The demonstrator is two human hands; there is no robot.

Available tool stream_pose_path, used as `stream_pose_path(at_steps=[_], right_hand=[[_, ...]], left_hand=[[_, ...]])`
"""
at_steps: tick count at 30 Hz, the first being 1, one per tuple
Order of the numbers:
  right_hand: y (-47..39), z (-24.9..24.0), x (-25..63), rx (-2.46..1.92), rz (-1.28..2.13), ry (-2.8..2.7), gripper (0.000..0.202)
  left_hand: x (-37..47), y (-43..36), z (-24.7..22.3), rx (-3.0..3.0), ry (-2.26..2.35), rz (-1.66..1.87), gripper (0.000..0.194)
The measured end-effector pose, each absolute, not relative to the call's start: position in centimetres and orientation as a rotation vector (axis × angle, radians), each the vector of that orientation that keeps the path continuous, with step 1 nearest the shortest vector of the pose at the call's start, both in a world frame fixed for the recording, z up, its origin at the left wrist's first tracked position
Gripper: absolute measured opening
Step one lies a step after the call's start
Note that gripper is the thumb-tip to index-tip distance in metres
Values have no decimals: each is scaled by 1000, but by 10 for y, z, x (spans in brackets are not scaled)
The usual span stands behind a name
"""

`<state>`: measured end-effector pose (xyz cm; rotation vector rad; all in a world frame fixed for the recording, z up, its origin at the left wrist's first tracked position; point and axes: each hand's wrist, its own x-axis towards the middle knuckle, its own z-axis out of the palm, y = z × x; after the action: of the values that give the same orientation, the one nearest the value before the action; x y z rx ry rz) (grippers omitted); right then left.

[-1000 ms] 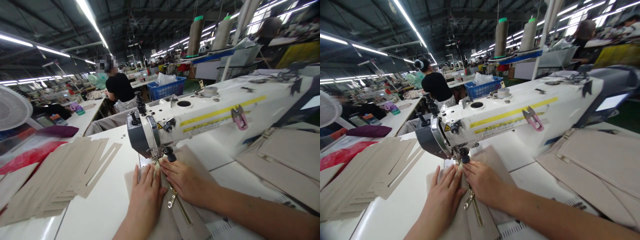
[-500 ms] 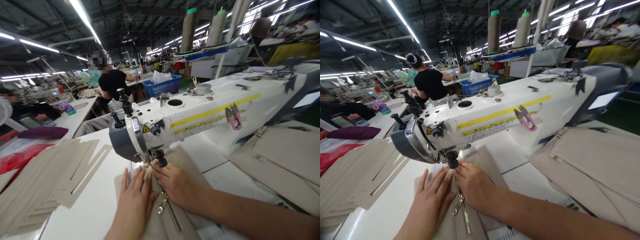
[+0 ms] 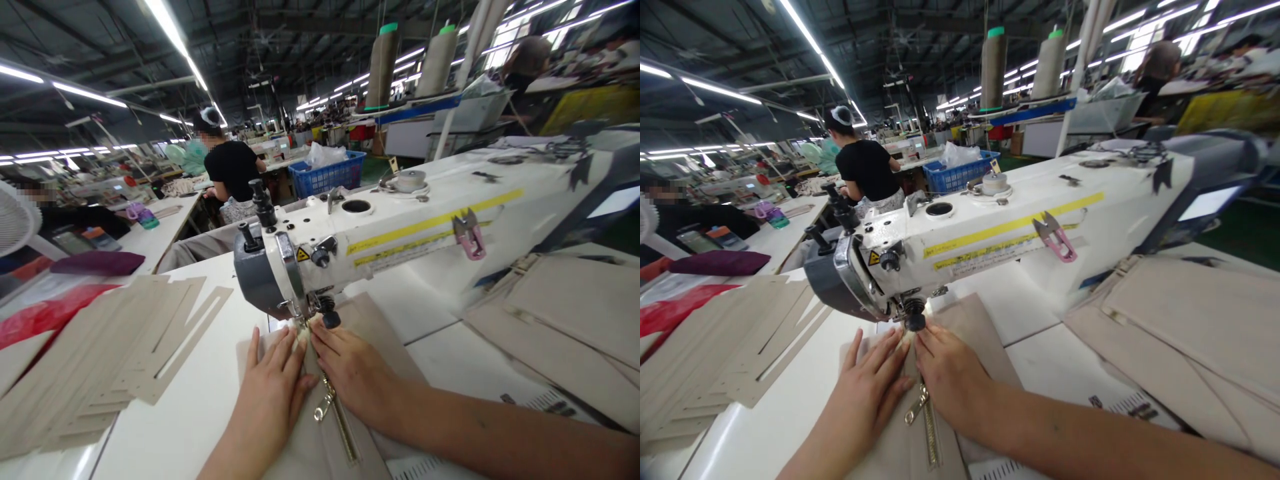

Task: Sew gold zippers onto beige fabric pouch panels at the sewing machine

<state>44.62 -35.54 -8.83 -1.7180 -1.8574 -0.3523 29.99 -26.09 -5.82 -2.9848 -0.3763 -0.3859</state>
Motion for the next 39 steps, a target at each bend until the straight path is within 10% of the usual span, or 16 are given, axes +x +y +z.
stream_pose_path(at_steps=[39], right_hand=[[-358,-87,452,-1673,-369,-1974,36]], left_hand=[[301,-254,-57,-3119,-441,-356,39]])
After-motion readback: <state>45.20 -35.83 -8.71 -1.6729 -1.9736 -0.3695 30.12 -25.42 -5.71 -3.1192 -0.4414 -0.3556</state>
